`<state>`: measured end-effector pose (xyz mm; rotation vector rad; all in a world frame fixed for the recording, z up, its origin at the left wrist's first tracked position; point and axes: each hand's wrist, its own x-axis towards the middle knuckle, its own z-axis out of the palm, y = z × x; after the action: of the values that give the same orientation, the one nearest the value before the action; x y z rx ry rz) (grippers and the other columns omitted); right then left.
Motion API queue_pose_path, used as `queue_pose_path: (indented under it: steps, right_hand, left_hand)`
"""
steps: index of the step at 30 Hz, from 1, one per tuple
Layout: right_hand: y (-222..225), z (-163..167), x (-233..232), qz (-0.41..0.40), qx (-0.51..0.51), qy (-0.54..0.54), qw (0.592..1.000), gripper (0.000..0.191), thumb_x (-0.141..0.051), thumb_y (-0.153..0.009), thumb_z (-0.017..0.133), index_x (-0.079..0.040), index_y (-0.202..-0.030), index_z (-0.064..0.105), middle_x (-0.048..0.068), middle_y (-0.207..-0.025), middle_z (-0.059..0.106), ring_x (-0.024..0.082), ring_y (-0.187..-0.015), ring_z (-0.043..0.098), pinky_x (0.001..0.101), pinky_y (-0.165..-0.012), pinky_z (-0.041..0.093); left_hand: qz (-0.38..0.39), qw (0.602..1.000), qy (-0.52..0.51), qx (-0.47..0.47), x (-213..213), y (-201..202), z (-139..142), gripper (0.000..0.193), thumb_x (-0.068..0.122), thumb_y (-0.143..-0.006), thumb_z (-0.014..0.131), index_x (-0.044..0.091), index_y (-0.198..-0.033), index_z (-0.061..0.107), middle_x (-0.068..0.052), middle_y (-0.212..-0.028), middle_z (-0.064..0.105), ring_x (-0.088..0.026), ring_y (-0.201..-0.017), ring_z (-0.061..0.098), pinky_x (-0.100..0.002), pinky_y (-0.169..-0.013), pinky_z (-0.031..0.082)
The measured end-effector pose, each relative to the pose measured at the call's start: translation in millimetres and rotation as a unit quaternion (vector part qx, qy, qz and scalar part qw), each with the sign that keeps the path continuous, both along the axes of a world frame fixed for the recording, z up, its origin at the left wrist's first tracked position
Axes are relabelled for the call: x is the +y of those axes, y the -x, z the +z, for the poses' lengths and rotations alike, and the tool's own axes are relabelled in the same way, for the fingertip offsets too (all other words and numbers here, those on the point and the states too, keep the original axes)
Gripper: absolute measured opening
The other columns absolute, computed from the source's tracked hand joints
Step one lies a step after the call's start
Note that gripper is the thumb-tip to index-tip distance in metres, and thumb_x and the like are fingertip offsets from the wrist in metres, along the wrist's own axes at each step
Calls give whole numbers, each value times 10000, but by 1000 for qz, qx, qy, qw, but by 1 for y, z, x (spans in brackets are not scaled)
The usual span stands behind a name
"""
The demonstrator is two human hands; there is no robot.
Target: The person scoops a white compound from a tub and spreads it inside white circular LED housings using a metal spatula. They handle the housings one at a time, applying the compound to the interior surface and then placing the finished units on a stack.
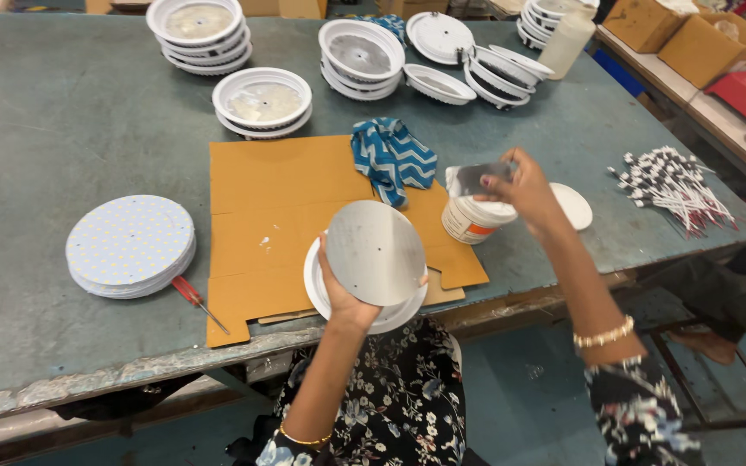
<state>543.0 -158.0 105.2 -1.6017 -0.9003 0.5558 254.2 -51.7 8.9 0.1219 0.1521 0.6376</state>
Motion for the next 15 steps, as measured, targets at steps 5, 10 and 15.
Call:
queue_pose_path:
  steps: [5, 10, 15]
  right_hand:
    - [90, -27, 1, 19, -17, -23, 999, 369, -143, -976, 646, -27, -1326, 654, 110, -1198, 722, 181, -1026, 726, 275, -940, 563]
    - [187, -70, 17, -64, -100, -60, 991, 442, -69, -1028, 585, -96, -1467, 621, 159, -1189, 699, 286, -1017, 683, 363, -958, 539]
    - [247, -84, 16, -54, -324, -61, 943, 523, 74, -926, 497, -98, -1405, 619, 134, -1484, 584, 296, -1410, 528, 393, -1146, 419]
  left_hand:
    - [12, 999, -11, -47, -8, -8, -3, 801, 729, -864, 513, 174, -1442, 508, -89, -1396, 570, -326, -1274, 558, -596, -1021, 484]
    - [30, 991, -54, -115, -16, -9, -11, 823, 707, -913, 491, 81, -1448, 505, -162, -1375, 588, -327, -1279, 550, -468, -1097, 461]
    - [95, 995, -25, -15, -14, 2, -25, 799, 686, -910, 493, 96, -1447, 502, -127, -1355, 589, -280, -1257, 561, -445, -1102, 445]
